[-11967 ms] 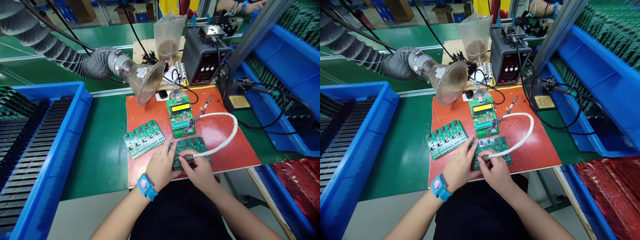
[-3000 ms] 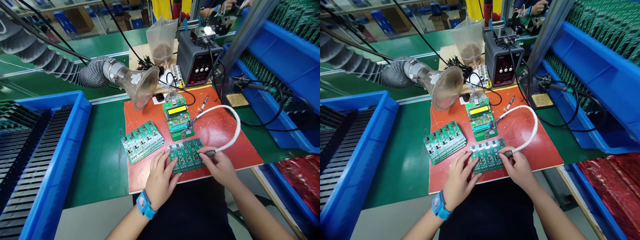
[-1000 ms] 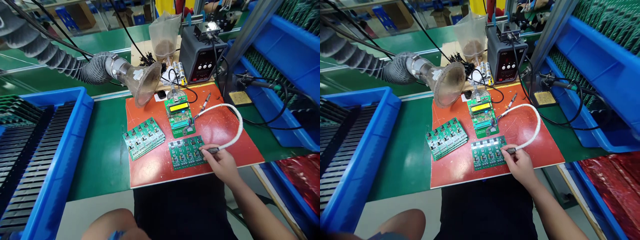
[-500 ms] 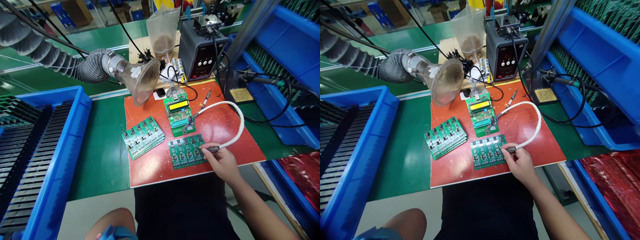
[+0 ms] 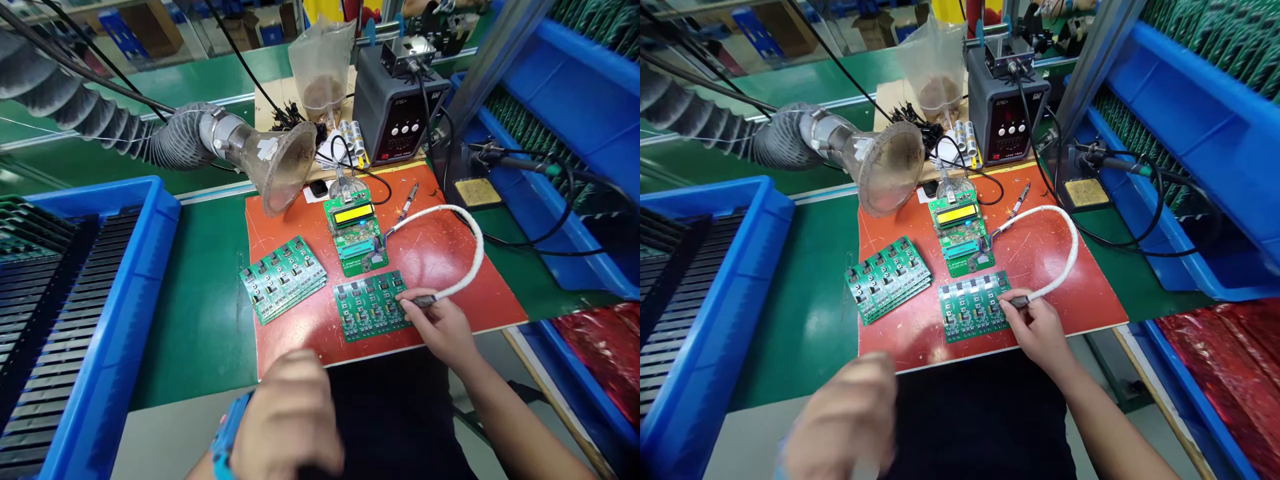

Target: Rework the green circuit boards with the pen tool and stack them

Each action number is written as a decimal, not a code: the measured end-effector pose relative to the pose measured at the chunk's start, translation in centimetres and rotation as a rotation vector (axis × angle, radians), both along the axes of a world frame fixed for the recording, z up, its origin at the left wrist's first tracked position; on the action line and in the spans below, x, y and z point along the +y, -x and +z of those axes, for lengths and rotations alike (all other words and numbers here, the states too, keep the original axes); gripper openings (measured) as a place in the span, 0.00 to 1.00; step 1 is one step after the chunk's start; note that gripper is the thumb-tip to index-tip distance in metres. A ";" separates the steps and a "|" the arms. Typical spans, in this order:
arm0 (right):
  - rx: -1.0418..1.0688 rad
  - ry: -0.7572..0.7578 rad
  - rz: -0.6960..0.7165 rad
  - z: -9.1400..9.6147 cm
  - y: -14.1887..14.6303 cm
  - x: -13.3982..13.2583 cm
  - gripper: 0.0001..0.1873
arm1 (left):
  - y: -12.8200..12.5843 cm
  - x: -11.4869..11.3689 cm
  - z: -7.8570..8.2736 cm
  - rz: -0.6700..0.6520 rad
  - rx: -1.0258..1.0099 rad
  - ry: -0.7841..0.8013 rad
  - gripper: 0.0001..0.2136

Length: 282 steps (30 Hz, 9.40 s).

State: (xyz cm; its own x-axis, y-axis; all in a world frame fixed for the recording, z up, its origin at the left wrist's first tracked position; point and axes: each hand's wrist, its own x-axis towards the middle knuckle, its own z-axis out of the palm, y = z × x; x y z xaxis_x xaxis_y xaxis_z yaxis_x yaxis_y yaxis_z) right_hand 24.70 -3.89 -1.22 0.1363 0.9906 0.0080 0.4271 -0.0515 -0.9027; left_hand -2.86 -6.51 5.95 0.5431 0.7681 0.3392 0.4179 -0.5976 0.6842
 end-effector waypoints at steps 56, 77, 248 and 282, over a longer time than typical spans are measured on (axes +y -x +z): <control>-0.073 -0.043 0.055 1.0 2.3 -0.2 0.07 | -1.5 4.3 -6.5 0.071 0.288 -0.074 0.20; -0.052 -0.066 0.067 0.8 2.2 -0.2 0.07 | -1.5 4.2 -6.5 0.072 0.290 -0.074 0.20; -0.084 -0.054 0.070 1.4 5.1 0.3 0.06 | -1.4 4.2 -6.7 0.068 0.283 -0.071 0.21; -0.048 0.028 0.064 1.8 4.9 0.5 0.08 | -1.4 4.2 -6.5 0.071 0.286 -0.065 0.21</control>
State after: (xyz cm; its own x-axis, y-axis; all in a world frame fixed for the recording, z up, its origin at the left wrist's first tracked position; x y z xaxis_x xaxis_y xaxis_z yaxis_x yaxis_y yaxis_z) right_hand 19.85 -3.35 0.57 0.0724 0.9973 -0.0149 0.4730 -0.0474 -0.8798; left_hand -1.44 -2.34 -0.58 0.5691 0.7894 0.2303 0.6305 -0.5987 0.4940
